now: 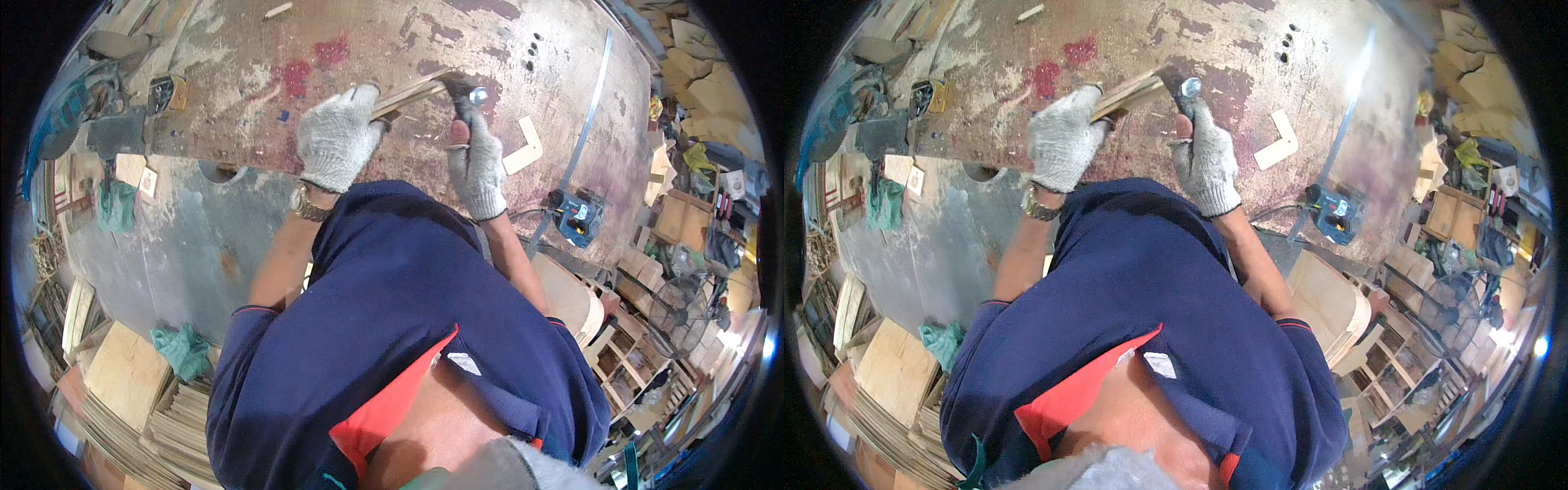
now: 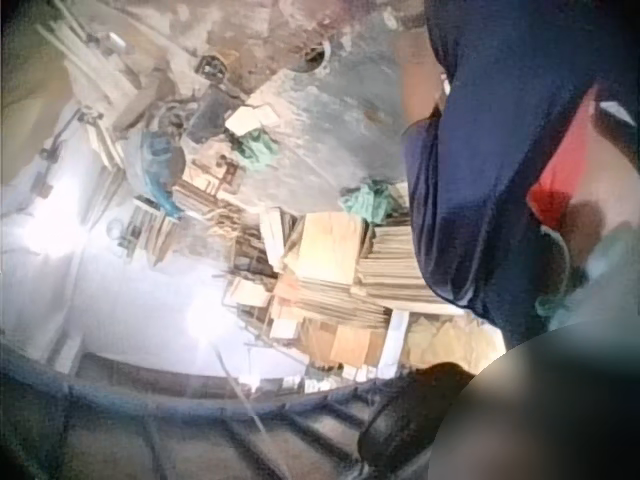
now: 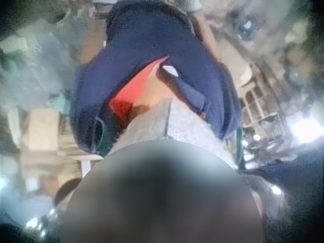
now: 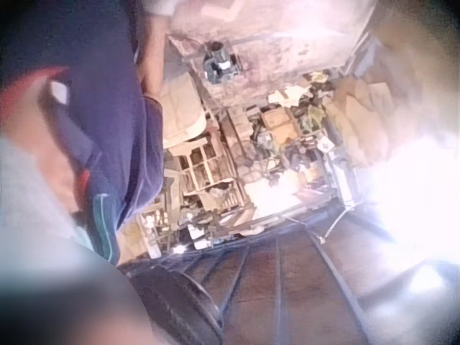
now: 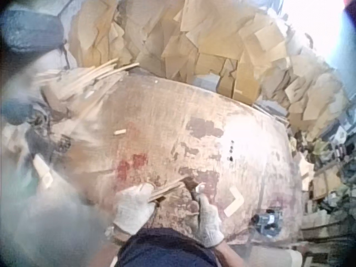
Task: The person handles various wooden pieces, aligns them, and uses a hammer to tap small wooden blocks together on a workbench. They also move around the workshop, pick up wood pieces, and place them on the bench.
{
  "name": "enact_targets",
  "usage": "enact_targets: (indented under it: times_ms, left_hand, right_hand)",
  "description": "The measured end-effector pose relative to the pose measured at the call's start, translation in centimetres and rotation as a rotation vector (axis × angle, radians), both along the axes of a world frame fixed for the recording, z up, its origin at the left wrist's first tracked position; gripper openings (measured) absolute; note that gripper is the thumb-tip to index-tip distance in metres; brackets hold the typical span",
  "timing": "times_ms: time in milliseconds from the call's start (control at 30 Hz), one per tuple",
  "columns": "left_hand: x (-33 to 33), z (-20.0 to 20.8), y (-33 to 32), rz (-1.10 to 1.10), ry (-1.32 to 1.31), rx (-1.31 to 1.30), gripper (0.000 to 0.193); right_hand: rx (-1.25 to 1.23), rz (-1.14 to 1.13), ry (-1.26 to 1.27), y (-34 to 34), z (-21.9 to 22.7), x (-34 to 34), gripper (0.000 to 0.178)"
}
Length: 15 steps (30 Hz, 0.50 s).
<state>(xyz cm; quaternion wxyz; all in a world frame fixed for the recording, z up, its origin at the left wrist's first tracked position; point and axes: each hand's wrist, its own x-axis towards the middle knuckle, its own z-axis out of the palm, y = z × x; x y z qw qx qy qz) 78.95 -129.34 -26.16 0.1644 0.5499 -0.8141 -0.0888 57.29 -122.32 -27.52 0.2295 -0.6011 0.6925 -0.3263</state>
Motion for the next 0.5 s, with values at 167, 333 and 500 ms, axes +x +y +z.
enact_targets:
  times_ms: [167, 333, 500]
  left_hand:
    - [-1.3, -4.1, -1.4, -0.112, -0.15, 0.102, 0.03]
    - [-1.8, -8.3, -2.7, -0.008, -0.068, 0.207, 0.033]
    - [-1.6, -8.0, -2.2, -0.034, -0.052, 0.231, 0.033]
  right_hand:
    - [0.348, 0.037, 0.266, -1.8, -3.9, 1.0, 0.033]
    - [0.185, 0.073, 0.015, -2.2, -7.6, -0.8, 0.039]
    - [0.196, 0.054, -0.028, -2.4, -7.7, -0.9, 0.043]
